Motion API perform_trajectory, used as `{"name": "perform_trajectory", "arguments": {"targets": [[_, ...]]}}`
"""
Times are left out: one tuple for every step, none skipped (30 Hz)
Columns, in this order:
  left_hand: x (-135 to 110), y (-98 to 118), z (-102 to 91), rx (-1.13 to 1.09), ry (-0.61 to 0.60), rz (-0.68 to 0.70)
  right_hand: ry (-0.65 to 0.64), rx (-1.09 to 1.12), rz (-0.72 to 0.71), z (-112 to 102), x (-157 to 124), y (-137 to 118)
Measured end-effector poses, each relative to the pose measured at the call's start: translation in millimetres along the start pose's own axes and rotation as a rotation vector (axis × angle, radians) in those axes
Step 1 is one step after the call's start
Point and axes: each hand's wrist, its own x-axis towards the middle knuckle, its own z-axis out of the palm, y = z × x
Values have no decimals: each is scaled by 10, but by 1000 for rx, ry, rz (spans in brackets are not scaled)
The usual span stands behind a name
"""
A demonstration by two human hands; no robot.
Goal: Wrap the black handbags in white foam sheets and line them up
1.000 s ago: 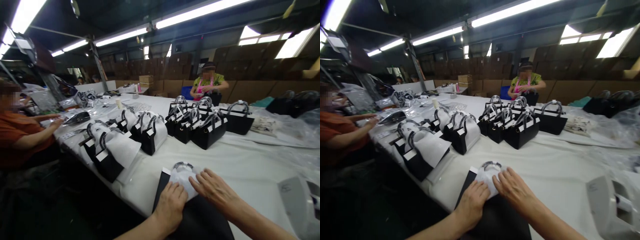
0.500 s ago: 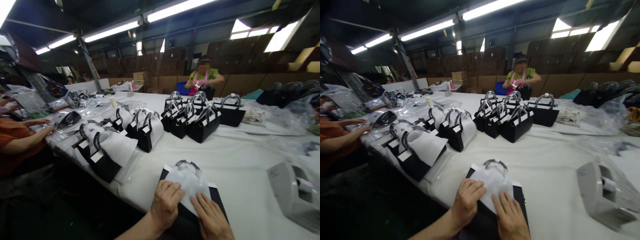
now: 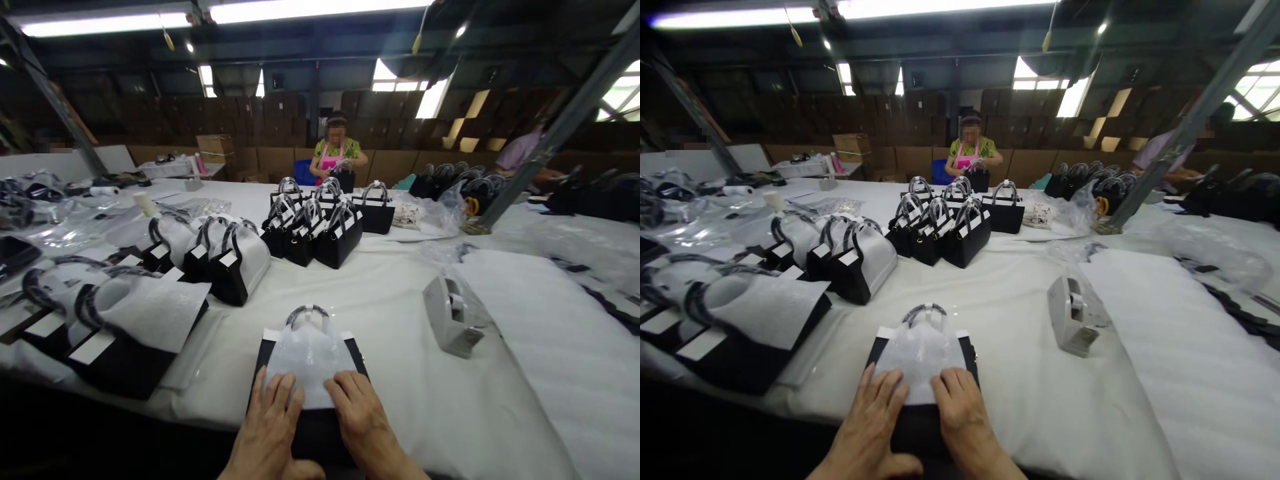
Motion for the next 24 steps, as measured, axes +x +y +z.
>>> {"name": "perform_trajectory", "arguments": {"targets": [[6,6,6,-1,0,-14,-17,11,-3,-8,9,-7],[11,10,7,-5,-1,-24,-31,17,-13,-15,19,-14],[13,12,1,-10,-4,-30,-42,17,-26,-24,27,-19],[14,12,-10,-16,-11,-31,-52,14,-37,-34,32,-24],[12,11,-22,-24,-18,-29,-62,11,-45,-47,34,-29],[10,7,-34,-34,-22,-26,-72,6,-49,-62,31,-35],[8,3,-43,-45,-22,-22,-85,3,-51,-80,24,-40],[6,-3,-47,-58,-20,-16,-99,1,-54,-100,11,-44],[6,-11,-48,-70,-15,-12,-116,0,-60,-123,-7,-48],[9,-20,-46,-80,-13,-10,-133,0,-70,-145,-27,-49],[14,-30,-44,-87,-11,-9,-142,-2,-83,-166,-50,-47],[23,-42,-43,-88,-6,-8,-144,-6,-99,-183,-72,-40],[34,-54,-44,-84,0,-6,-139,-13,-116,-195,-92,-29],[46,-67,-48,-72,12,2,-129,-23,-133,-201,-109,-15],[56,-77,-54,-49,22,19,-114,-33,-153,-202,-123,1],[63,-82,-57,-15,27,46,-100,-42,-173,-196,-134,17],[63,-82,-55,29,27,88,-92,-52,-188,-185,-145,31],[56,-73,-45,80,18,140,-87,-62,-197,-169,-157,42],[41,-56,-24,133,3,192,-80,-72,-200,-150,-170,48],[20,-32,7,180,-21,225,-73,-80,-199,-129,-186,51],[-2,-5,45,217,-50,234,-70,-87,-193,-107,-200,53],[-19,23,86,238,-81,221,-64,-91,-183,-84,-211,55],[-26,46,125,239,-115,191,-56,-93,-170,-63,-213,59],[-16,60,157,223,-151,152,-56,-93,-157,-43,-202,67]]}}
